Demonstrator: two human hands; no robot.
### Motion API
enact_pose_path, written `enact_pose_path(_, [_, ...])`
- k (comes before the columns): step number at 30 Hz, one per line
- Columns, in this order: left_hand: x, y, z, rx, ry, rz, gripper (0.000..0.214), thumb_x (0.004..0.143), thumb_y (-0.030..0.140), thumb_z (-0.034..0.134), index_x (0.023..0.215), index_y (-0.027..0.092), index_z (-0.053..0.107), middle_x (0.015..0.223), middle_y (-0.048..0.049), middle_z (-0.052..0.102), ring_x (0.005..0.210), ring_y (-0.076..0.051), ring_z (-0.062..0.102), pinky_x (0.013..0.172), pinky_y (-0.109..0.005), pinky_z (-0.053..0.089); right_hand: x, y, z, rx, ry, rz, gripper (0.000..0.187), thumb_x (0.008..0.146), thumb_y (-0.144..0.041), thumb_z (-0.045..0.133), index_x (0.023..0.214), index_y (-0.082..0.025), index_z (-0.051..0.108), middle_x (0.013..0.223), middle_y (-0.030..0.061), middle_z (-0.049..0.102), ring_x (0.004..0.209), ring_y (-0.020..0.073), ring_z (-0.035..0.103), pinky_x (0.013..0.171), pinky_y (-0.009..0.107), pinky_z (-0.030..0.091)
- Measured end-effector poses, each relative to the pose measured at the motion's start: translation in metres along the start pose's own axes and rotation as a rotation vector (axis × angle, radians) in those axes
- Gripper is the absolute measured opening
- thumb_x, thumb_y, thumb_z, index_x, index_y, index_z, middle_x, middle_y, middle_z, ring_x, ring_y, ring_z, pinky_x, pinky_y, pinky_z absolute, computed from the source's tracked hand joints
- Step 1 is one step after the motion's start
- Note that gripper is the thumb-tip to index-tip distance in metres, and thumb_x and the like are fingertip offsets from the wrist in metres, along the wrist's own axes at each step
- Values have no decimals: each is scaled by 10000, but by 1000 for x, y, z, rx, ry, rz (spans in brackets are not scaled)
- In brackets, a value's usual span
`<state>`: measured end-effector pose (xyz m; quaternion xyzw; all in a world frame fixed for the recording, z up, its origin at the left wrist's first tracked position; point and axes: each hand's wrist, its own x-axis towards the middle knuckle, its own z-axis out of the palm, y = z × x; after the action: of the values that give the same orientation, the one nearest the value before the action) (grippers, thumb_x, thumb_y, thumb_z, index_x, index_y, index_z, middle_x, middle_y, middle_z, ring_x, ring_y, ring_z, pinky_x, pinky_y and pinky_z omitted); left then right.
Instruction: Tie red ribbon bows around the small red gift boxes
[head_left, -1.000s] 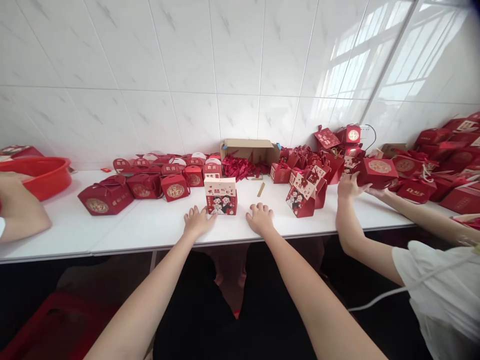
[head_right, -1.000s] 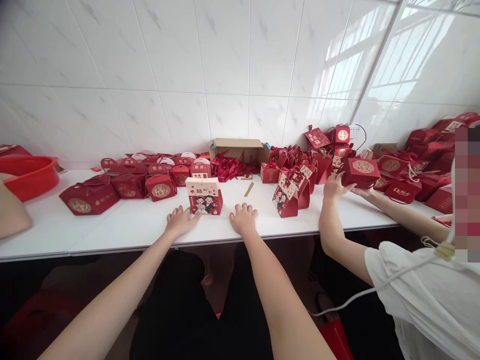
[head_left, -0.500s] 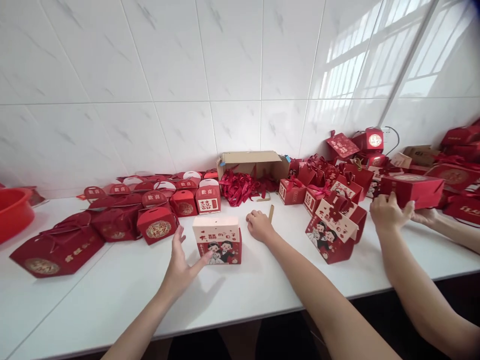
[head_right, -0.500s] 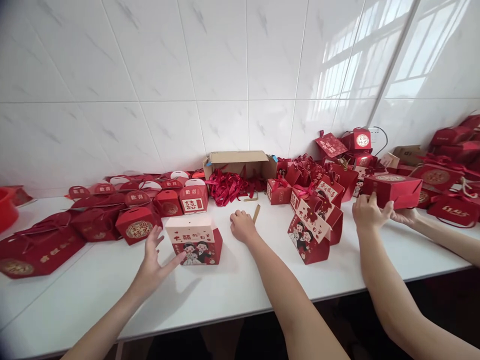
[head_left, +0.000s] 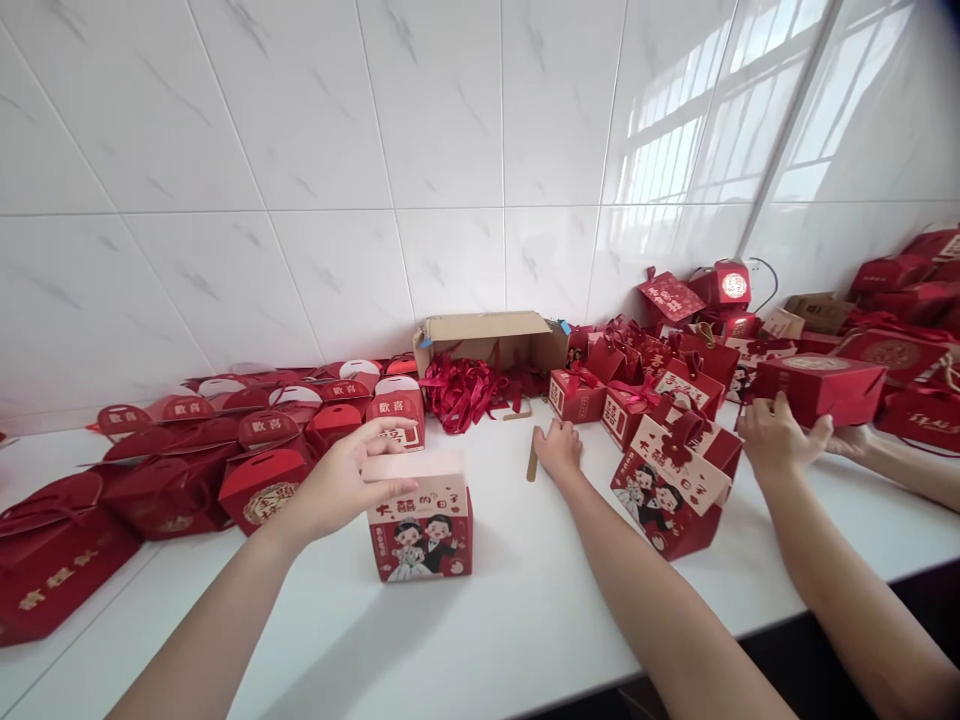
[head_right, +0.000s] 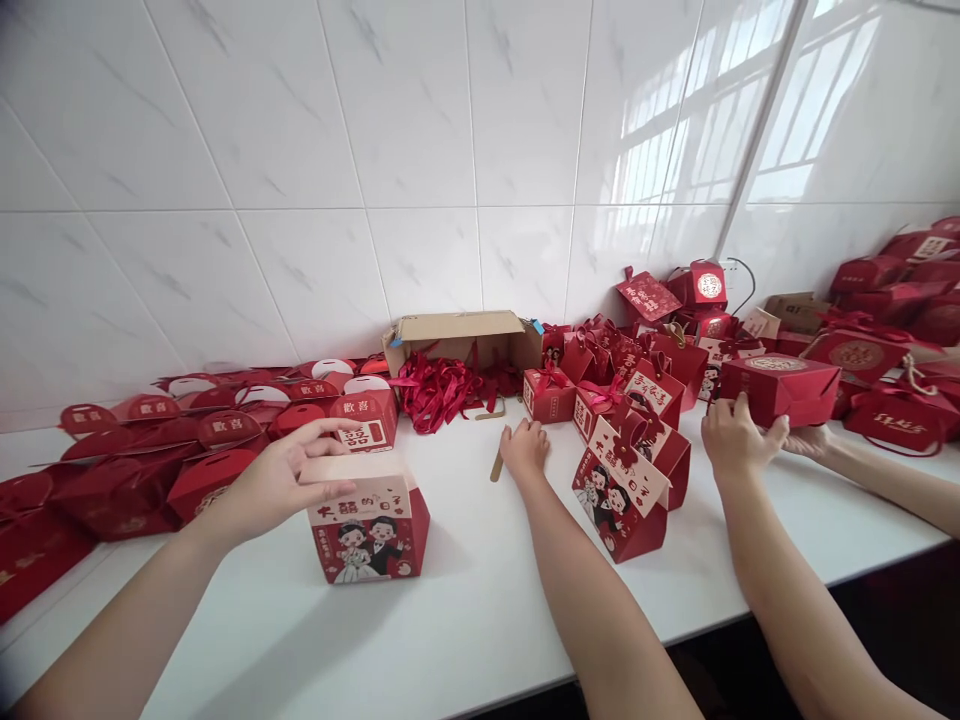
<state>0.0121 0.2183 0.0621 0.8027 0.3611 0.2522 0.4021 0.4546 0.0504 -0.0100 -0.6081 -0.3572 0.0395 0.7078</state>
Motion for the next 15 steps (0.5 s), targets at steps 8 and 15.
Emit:
enact_pose_path(8, [53,19,-11,273,140,150,550,666,394,725,1174,232,588,944,-27,619,910,-231,652,758,-337,562,25,38,-50,-137,81,-16,888,849,-574,-181,1101,-274,616,783,135,602,924,296,631,772,443,446])
enact_pose_path(15, [39,46,-8,383,525,302,311,766,369,654,1037,219,621,1126,-49,639,992,-222,636,887,-352,519,-14,-67,131,-59,-272,-23,404,783,-522,664,964,-160,676,826,53,693,723,188,651,682,357,547])
